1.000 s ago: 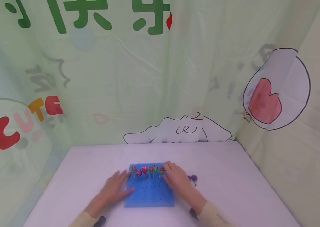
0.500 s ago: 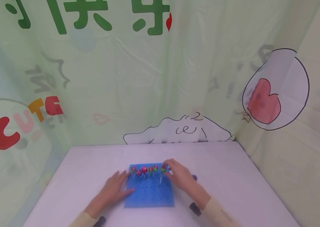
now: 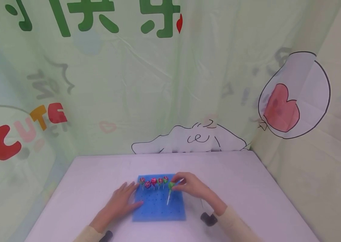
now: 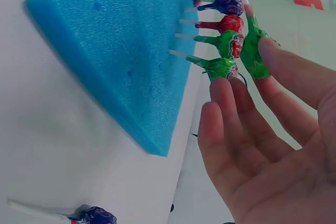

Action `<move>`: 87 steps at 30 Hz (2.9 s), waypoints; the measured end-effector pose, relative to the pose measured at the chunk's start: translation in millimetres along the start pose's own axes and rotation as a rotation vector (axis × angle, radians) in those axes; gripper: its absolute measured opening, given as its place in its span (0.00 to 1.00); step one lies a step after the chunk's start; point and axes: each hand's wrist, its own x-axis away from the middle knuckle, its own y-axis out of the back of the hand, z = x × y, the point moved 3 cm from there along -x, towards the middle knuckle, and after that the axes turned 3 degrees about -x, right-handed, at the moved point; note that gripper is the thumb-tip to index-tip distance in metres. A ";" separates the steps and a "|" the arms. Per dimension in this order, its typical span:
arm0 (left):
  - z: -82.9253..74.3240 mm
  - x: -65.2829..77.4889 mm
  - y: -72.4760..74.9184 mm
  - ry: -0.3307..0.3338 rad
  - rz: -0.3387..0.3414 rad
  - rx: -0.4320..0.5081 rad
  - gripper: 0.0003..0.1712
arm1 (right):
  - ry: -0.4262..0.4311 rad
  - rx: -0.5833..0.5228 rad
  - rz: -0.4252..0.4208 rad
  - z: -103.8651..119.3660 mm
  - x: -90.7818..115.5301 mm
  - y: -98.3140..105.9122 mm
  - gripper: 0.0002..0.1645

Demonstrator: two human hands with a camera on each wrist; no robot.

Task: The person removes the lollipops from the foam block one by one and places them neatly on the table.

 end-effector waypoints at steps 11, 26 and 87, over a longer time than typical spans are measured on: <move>1.0 0.7 -0.5 -0.018 -0.009 0.007 0.51 | -0.037 -0.039 0.085 -1.9 -0.9 7.4 0.13; 1.0 -1.2 -0.8 0.001 0.009 0.009 0.52 | -0.043 0.002 0.110 -7.3 10.8 20.7 0.13; -0.5 0.9 0.4 -0.005 0.001 0.017 0.51 | -0.255 0.120 0.178 -76.4 56.2 104.9 0.10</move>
